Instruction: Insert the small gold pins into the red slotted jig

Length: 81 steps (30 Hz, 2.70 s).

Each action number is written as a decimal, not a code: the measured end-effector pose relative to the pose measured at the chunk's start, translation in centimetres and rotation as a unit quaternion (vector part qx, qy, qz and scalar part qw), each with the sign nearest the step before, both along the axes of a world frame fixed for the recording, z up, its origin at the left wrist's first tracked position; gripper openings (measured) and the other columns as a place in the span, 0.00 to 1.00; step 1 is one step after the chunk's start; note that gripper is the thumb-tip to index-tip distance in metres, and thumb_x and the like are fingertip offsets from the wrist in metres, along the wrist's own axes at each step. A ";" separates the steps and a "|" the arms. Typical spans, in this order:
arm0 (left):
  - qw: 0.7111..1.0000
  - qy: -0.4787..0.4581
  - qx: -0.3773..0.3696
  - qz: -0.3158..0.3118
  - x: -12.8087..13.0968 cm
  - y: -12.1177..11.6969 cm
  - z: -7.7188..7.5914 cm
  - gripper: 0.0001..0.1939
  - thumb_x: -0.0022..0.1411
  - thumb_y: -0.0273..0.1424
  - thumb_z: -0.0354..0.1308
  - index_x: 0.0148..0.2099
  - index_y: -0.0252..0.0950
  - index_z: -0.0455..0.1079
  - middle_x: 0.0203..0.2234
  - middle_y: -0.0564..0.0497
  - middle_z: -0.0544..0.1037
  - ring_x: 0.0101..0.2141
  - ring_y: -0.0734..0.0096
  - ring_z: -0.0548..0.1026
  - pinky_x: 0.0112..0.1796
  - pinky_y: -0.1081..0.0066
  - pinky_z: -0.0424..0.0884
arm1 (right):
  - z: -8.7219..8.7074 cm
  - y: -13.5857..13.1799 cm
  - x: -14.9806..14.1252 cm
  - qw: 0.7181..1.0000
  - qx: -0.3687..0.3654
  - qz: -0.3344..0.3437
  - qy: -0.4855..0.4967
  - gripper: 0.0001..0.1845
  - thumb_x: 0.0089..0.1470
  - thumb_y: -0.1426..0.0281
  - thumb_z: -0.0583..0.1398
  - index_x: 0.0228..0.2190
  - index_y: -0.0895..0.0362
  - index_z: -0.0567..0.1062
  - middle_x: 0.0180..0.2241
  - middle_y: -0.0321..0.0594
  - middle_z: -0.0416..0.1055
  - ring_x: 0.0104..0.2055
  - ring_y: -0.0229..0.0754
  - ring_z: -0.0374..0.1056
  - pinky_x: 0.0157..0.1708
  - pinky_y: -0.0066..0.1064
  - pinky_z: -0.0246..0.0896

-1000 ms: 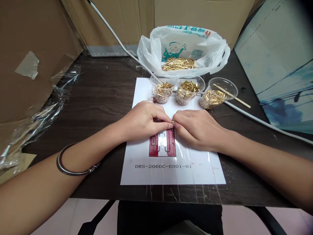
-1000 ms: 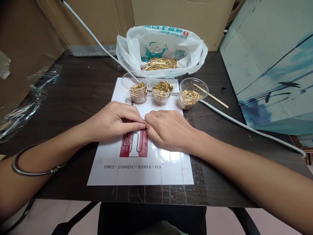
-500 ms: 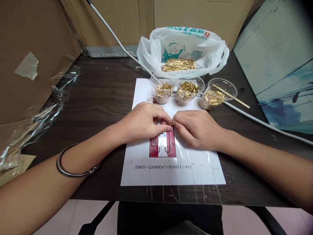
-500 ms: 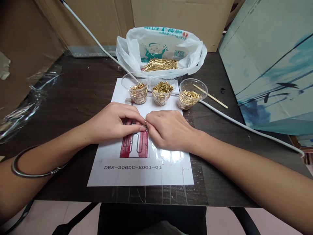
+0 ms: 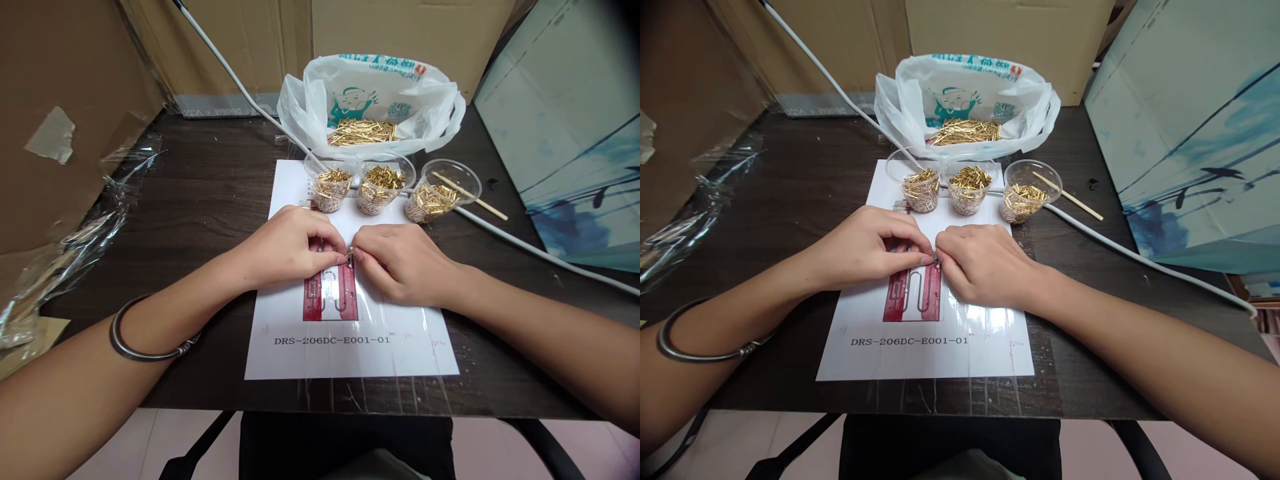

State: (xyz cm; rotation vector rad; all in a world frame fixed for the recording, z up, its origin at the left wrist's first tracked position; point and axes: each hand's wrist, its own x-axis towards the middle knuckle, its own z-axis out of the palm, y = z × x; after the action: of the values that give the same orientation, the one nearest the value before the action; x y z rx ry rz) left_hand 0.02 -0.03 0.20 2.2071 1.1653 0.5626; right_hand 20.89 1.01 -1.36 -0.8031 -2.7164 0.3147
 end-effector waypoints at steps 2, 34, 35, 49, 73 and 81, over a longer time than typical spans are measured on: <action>1.000 -0.001 -0.001 -0.005 0.0 0.0 -0.1 0.06 0.54 0.25 0.61 0.34 0.38 0.80 0.25 0.55 0.78 0.28 0.78 0.72 0.33 0.75 0.65 | 0.0 0.0 0.0 1.000 -0.002 0.002 0.002 0.11 0.58 0.70 0.49 0.24 0.57 0.60 0.22 0.34 0.59 0.24 0.34 0.51 0.26 0.31 0.39; 1.000 -0.014 -0.015 0.012 0.2 0.0 0.1 0.04 0.54 0.27 0.63 0.31 0.37 0.80 0.26 0.53 0.79 0.28 0.76 0.73 0.30 0.75 0.65 | 0.3 -0.1 -0.1 0.999 -0.005 -0.001 -0.034 0.10 0.57 0.71 0.49 0.25 0.58 0.62 0.22 0.35 0.60 0.24 0.35 0.52 0.26 0.32 0.39; 1.000 -0.012 -0.014 0.011 0.2 0.0 0.1 0.04 0.54 0.27 0.62 0.31 0.37 0.80 0.26 0.53 0.79 0.28 0.76 0.73 0.31 0.75 0.65 | 0.3 -0.1 -0.2 0.999 -0.008 -0.002 -0.035 0.10 0.57 0.71 0.49 0.25 0.58 0.62 0.22 0.35 0.60 0.24 0.35 0.52 0.26 0.32 0.39; 1.000 0.001 -0.005 0.008 0.4 -0.2 0.1 0.06 0.55 0.26 0.61 0.32 0.37 0.80 0.26 0.53 0.79 0.28 0.75 0.73 0.31 0.74 0.65 | 0.4 -0.3 -0.2 0.995 0.056 0.021 -0.080 0.10 0.58 0.70 0.47 0.28 0.59 0.65 0.24 0.37 0.61 0.24 0.36 0.49 0.25 0.32 0.36; 1.000 -0.004 -0.002 0.000 0.3 -0.1 0.1 0.05 0.55 0.28 0.62 0.32 0.36 0.80 0.25 0.52 0.79 0.27 0.75 0.73 0.31 0.74 0.64 | 0.8 0.2 -0.3 0.996 -0.061 -0.009 -0.066 0.16 0.60 0.66 0.46 0.24 0.57 0.61 0.19 0.34 0.58 0.21 0.34 0.48 0.26 0.32 0.37; 1.000 -0.010 0.004 -0.005 0.2 -0.1 0.0 0.04 0.54 0.26 0.62 0.31 0.36 0.80 0.24 0.54 0.78 0.26 0.77 0.72 0.30 0.74 0.63 | 1.1 -0.4 -0.6 0.992 0.029 -0.006 -0.125 0.14 0.58 0.68 0.46 0.25 0.59 0.64 0.19 0.36 0.58 0.21 0.35 0.45 0.24 0.32 0.35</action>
State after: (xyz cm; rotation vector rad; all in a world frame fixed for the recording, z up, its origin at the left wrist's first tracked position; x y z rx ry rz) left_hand 0.25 -0.08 0.22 2.2080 1.1433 0.5840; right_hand 20.31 0.65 -0.30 -0.8963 -2.9358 0.1401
